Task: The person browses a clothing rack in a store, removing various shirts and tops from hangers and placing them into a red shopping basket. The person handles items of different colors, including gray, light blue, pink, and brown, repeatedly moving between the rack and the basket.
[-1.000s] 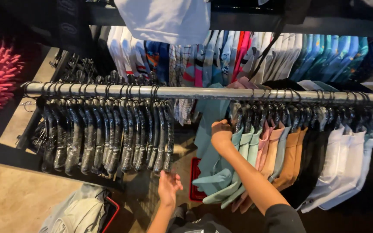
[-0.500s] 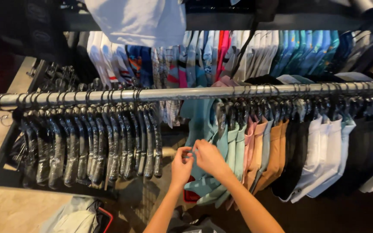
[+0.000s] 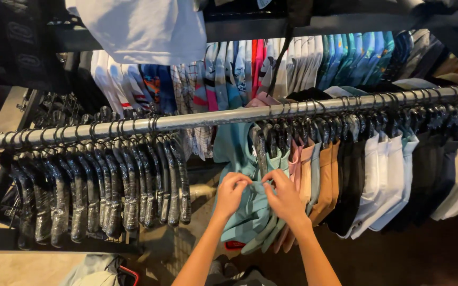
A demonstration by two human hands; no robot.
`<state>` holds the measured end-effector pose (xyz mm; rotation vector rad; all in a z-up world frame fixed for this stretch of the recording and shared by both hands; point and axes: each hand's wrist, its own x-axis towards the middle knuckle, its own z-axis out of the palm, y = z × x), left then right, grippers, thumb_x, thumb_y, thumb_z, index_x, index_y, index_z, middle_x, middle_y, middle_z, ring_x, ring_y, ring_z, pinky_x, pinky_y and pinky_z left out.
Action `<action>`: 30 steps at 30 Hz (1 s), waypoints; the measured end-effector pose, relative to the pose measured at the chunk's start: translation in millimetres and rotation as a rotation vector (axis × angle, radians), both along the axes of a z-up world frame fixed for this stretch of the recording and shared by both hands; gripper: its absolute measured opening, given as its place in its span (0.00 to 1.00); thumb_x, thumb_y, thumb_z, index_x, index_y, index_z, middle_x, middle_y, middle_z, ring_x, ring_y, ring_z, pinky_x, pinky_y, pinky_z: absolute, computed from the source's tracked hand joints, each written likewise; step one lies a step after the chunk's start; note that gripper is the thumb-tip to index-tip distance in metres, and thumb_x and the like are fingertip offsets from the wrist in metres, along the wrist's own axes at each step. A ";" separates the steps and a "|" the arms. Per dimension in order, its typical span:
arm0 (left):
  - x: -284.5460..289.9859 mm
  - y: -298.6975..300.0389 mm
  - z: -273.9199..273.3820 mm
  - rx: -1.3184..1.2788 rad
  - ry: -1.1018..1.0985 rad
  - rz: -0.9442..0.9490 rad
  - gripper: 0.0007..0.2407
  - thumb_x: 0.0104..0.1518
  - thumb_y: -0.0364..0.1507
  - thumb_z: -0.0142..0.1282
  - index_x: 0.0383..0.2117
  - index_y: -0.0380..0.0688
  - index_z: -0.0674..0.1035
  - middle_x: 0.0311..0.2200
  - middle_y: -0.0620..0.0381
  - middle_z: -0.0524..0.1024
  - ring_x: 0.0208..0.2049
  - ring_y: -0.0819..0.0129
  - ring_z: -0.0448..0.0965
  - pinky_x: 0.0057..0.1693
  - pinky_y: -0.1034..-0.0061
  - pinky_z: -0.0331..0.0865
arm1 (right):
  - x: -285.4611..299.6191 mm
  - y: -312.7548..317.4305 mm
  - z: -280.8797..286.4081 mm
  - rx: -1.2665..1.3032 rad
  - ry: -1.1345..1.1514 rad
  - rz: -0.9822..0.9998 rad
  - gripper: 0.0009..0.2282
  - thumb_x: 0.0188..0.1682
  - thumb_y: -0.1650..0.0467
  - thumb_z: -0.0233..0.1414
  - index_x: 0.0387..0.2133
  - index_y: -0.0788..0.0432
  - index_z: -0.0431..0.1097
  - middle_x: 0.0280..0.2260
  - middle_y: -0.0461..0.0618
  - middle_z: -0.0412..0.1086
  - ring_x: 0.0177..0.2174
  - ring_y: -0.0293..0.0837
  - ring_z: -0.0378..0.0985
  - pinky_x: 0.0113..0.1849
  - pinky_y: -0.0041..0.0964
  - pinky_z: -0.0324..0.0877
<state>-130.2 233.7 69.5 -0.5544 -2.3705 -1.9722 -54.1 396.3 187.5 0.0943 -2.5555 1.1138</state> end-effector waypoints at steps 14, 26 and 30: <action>-21.2 44.6 23.0 -0.185 -0.297 -0.149 0.17 0.58 0.43 0.57 0.31 0.39 0.78 0.23 0.53 0.78 0.26 0.68 0.75 0.37 0.70 0.70 | 71.1 -48.5 -24.7 -0.192 -0.012 -0.027 0.04 0.43 0.76 0.56 0.32 0.60 0.72 0.29 0.52 0.73 0.29 0.48 0.78 0.31 0.39 0.71; -21.7 6.1 37.0 -0.047 -0.299 -0.103 0.16 0.58 0.41 0.58 0.25 0.37 0.78 0.18 0.58 0.73 0.23 0.75 0.67 0.33 0.75 0.65 | 85.0 -74.5 -36.0 0.007 -0.158 0.230 0.04 0.44 0.77 0.56 0.32 0.60 0.71 0.31 0.55 0.70 0.34 0.60 0.74 0.37 0.49 0.68; -14.6 -6.3 48.0 0.134 -0.451 -0.213 0.16 0.62 0.40 0.56 0.26 0.38 0.80 0.21 0.63 0.70 0.25 0.79 0.64 0.34 0.78 0.61 | 76.7 -68.6 -73.3 0.030 -0.282 0.273 0.08 0.40 0.78 0.53 0.33 0.60 0.70 0.32 0.56 0.72 0.35 0.60 0.74 0.39 0.49 0.69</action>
